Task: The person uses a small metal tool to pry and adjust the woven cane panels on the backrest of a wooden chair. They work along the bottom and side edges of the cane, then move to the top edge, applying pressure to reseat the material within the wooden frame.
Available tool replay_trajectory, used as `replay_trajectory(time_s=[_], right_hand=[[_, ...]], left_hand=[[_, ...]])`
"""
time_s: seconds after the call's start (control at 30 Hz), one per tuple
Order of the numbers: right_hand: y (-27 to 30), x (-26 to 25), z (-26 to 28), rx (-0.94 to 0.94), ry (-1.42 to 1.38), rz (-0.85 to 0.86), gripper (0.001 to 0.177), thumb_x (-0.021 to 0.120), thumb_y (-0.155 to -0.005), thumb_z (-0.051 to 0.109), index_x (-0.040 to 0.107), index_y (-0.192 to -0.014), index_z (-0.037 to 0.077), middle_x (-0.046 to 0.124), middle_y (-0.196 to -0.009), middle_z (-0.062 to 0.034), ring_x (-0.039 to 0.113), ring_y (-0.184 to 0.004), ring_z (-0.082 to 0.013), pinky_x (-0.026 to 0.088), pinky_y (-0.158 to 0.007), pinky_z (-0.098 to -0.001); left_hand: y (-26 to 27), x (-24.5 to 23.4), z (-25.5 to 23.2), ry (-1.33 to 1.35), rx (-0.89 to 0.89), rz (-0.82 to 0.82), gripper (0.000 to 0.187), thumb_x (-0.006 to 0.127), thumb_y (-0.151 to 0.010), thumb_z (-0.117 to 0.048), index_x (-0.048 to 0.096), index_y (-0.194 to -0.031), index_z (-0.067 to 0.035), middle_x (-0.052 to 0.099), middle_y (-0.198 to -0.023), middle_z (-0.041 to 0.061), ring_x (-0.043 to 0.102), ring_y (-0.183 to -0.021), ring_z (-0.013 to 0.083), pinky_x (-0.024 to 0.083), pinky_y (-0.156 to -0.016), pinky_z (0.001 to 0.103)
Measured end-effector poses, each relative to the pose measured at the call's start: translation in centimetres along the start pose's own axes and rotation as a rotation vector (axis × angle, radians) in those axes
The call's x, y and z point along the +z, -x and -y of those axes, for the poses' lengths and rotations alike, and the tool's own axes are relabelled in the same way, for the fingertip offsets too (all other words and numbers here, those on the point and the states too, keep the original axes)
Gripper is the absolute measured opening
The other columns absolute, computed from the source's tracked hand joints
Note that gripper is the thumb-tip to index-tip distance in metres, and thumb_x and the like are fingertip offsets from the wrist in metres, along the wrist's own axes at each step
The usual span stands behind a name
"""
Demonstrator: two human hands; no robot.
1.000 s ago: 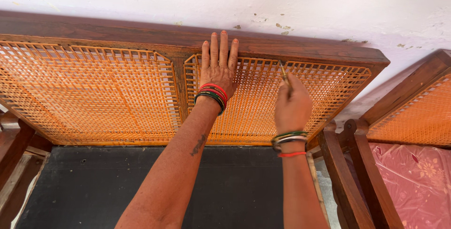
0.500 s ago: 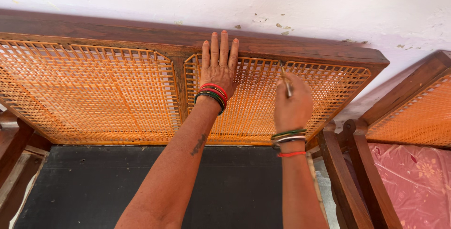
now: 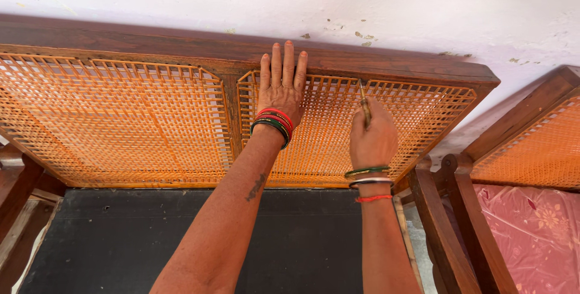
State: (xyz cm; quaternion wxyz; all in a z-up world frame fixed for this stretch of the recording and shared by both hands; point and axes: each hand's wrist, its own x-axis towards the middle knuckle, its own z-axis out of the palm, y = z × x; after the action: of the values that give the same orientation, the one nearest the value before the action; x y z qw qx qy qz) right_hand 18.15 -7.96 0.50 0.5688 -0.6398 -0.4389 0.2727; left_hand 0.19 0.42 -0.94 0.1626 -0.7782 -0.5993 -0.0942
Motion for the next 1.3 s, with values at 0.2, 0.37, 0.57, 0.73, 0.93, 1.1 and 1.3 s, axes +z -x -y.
replay_trajectory(time_s=[0.2, 0.37, 0.57, 0.73, 0.93, 1.1, 1.3], right_hand=[[-0.6, -0.4, -0.9, 0.318, -0.517, 0.121, 0.016, 0.062, -0.101, 0.018, 0.062, -0.111, 0.005, 0.06, -0.07, -0.0009, 0.053, -0.052, -0.0095, 0.039, -0.039, -0.0251], [-1.1, -0.5, -1.2, 0.064, -0.006, 0.067, 0.032, 0.052, -0.108, 0.028, 0.069, -0.122, 0.004, 0.056, -0.065, -0.0017, 0.047, -0.047, -0.0085, 0.035, -0.039, -0.0235], [-0.1, 0.0, 0.0, -0.091, 0.081, -0.014, 0.039, 0.061, -0.098, 0.023, 0.06, -0.133, 0.007, 0.057, -0.064, -0.0004, 0.049, -0.044, -0.0084, 0.039, -0.035, -0.0247], [-1.0, -1.8, -1.1, 0.461, -0.668, 0.187, 0.041, 0.061, -0.103, 0.03, 0.056, -0.122, -0.006, 0.062, -0.07, -0.0029, 0.055, -0.049, -0.0099, 0.041, -0.038, -0.0242], [-1.1, -0.6, -3.1, -0.242, 0.165, -0.029, 0.036, 0.064, -0.107, 0.024, 0.065, -0.136, 0.003, 0.069, -0.083, 0.0034, 0.061, -0.061, -0.0062, 0.047, -0.047, -0.0213], [-0.8, -0.5, -1.8, 0.074, -0.157, 0.011, 0.044, 0.063, -0.093, 0.021, 0.052, -0.134, 0.006, 0.056, -0.062, 0.0012, 0.053, -0.042, -0.0098, 0.039, -0.032, -0.0272], [-1.4, -0.9, -2.3, 0.303, -0.384, 0.036, 0.037, 0.063, -0.105, 0.026, 0.061, -0.108, -0.011, 0.053, -0.068, -0.0016, 0.048, -0.046, -0.0106, 0.035, -0.035, -0.0278]], left_hand=[[0.0, 0.2, -0.1, 0.025, -0.004, -0.004, 0.09, 0.056, -0.094, -0.028, 0.004, -0.165, -0.008, 0.0, -0.17, 0.024, -0.001, -0.155, 0.0439, -0.002, -0.124, 0.058], [0.0, 0.2, 0.0, -0.02, -0.008, -0.025, 0.089, 0.055, -0.094, -0.025, 0.004, -0.165, -0.008, 0.0, -0.169, 0.024, -0.001, -0.155, 0.0443, -0.002, -0.124, 0.058], [-0.1, 0.3, 0.0, -0.008, -0.012, 0.008, 0.089, 0.054, -0.094, -0.027, 0.003, -0.165, -0.009, 0.0, -0.169, 0.024, -0.001, -0.155, 0.0436, -0.003, -0.124, 0.057], [0.0, 0.1, -0.1, 0.02, -0.013, 0.007, 0.09, 0.054, -0.094, -0.03, 0.003, -0.165, -0.009, -0.001, -0.17, 0.024, -0.002, -0.156, 0.043, -0.003, -0.124, 0.057], [0.0, -0.1, 0.0, 0.016, -0.014, 0.016, 0.09, 0.054, -0.095, -0.028, 0.002, -0.165, -0.009, -0.002, -0.169, 0.024, -0.003, -0.155, 0.043, -0.004, -0.124, 0.057], [0.0, -0.1, -0.1, -0.039, -0.014, 0.048, 0.092, 0.054, -0.092, -0.024, 0.0, -0.165, -0.01, -0.004, -0.169, 0.023, -0.004, -0.155, 0.0424, -0.004, -0.123, 0.057], [-0.1, 0.0, 0.0, -0.009, -0.012, 0.029, 0.091, 0.054, -0.093, -0.023, 0.001, -0.165, -0.009, -0.003, -0.17, 0.023, -0.004, -0.155, 0.0428, -0.004, -0.124, 0.057]])
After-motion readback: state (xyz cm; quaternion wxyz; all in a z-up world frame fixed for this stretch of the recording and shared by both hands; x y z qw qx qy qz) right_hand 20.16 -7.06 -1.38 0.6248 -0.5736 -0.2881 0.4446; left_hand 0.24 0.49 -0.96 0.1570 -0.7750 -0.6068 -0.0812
